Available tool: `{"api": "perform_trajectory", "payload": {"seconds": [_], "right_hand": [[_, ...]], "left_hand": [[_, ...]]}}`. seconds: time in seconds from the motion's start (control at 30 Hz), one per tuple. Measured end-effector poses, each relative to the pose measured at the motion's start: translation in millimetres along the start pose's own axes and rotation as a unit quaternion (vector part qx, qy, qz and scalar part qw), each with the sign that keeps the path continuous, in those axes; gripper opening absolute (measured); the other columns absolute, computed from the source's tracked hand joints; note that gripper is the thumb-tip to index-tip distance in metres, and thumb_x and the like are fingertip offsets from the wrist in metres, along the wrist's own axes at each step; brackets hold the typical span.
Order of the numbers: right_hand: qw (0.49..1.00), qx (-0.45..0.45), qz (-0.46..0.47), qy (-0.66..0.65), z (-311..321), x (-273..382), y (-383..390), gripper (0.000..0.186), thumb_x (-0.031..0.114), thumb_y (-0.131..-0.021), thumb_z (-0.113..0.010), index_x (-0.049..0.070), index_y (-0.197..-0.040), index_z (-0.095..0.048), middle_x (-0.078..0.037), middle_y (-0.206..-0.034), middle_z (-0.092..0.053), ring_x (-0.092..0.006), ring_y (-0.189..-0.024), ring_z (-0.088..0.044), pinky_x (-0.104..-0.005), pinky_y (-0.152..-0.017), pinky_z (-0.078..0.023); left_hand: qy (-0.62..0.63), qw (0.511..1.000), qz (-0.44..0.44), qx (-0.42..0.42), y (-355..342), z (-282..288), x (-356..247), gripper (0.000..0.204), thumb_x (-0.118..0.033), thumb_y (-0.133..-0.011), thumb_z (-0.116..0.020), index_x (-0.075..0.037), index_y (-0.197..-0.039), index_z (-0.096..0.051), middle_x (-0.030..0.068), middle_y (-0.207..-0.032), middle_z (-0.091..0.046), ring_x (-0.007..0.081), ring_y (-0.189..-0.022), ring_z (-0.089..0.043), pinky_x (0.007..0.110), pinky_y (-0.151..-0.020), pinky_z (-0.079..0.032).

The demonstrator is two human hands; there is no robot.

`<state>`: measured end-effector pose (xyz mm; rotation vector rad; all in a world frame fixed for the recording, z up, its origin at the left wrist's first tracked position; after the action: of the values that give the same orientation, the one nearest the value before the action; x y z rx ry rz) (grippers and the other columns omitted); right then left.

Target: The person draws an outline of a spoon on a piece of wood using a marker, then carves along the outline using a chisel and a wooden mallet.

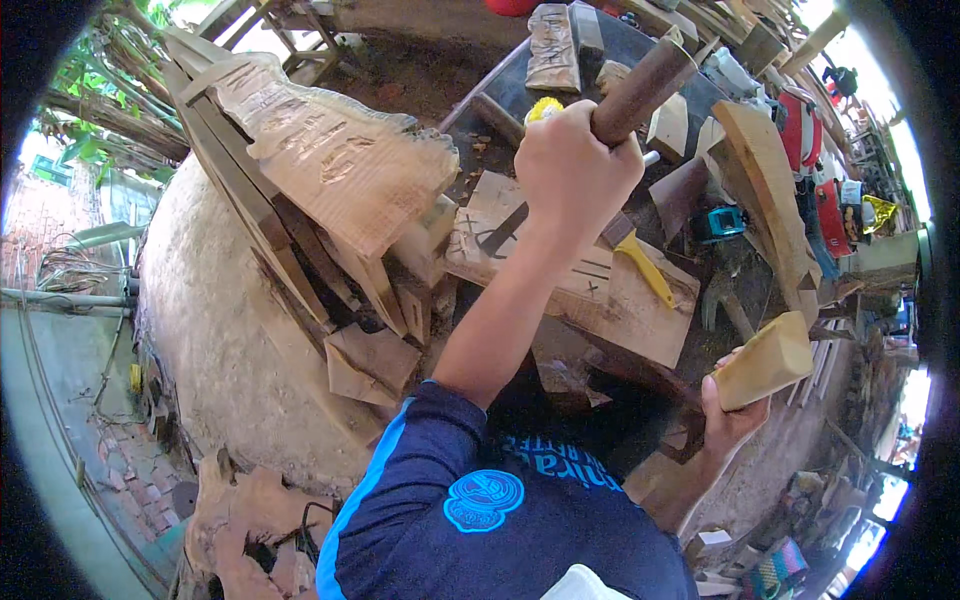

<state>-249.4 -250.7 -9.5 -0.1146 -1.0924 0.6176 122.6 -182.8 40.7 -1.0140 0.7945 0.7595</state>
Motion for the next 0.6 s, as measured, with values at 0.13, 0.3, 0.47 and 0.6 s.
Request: {"api": "perform_trajectory", "payload": {"seconds": [0.13, 0.3, 0.47, 0.6], "right_hand": [[1.000, 0.000, -0.004, -0.001, -1.5, 1.2, -0.2, 0.052, -0.001, -0.072, -0.074, -0.002, -0.120, -0.056, -0.013, -0.107, -0.063, -0.0211, -0.095, -0.062, -0.0355, -0.090, -0.049], [1.000, 0.003, -0.011, 0.009, -2.1, -2.0, 0.6, 0.052, -0.003, -0.072, -0.073, -0.002, -0.121, -0.055, -0.013, -0.108, -0.063, -0.0209, -0.096, -0.062, -0.0359, -0.090, -0.049], [0.999, 0.010, -0.023, -0.043, -4.6, -7.2, 1.2, 0.052, -0.006, -0.072, -0.071, -0.002, -0.122, -0.055, -0.011, -0.109, -0.063, -0.0201, -0.098, -0.061, -0.0358, -0.091, -0.049], [0.999, 0.005, -0.032, -0.032, -2.4, -7.6, 0.6, 0.052, -0.005, -0.072, -0.071, -0.002, -0.121, -0.056, -0.011, -0.107, -0.063, -0.0201, -0.098, -0.062, -0.0355, -0.091, -0.049]], "left_hand": [[-0.013, 1.000, 0.006, 0.010, 1.2, 1.5, -2.6, 0.020, -0.021, -0.075, -0.068, -0.002, -0.069, -0.066, 0.0202, -0.063, -0.063, 0.0390, -0.067, -0.067, 0.044, -0.062, -0.052], [-0.017, 1.000, 0.008, 0.013, 1.0, 3.3, -3.7, 0.020, -0.021, -0.075, -0.068, -0.002, -0.069, -0.066, 0.0200, -0.064, -0.064, 0.0393, -0.067, -0.067, 0.044, -0.063, -0.053], [-0.014, 1.000, 0.000, 0.007, -0.7, 1.7, -1.2, 0.020, -0.021, -0.074, -0.069, -0.002, -0.068, -0.066, 0.0200, -0.064, -0.064, 0.0392, -0.067, -0.067, 0.044, -0.063, -0.053], [-0.005, 1.000, -0.002, 0.014, 1.3, 1.5, 0.2, 0.021, -0.021, -0.074, -0.070, -0.002, -0.068, -0.065, 0.0198, -0.063, -0.064, 0.0389, -0.066, -0.066, 0.044, -0.062, -0.053]]}}
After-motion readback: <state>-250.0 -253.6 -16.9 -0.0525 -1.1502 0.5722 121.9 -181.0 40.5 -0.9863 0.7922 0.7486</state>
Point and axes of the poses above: each hand's wrist, its own y-axis away from the middle knuckle, its own z-axis out of the back of the hand, x = y × z, the point moved 10 cm from there along -y, towards the middle knuckle
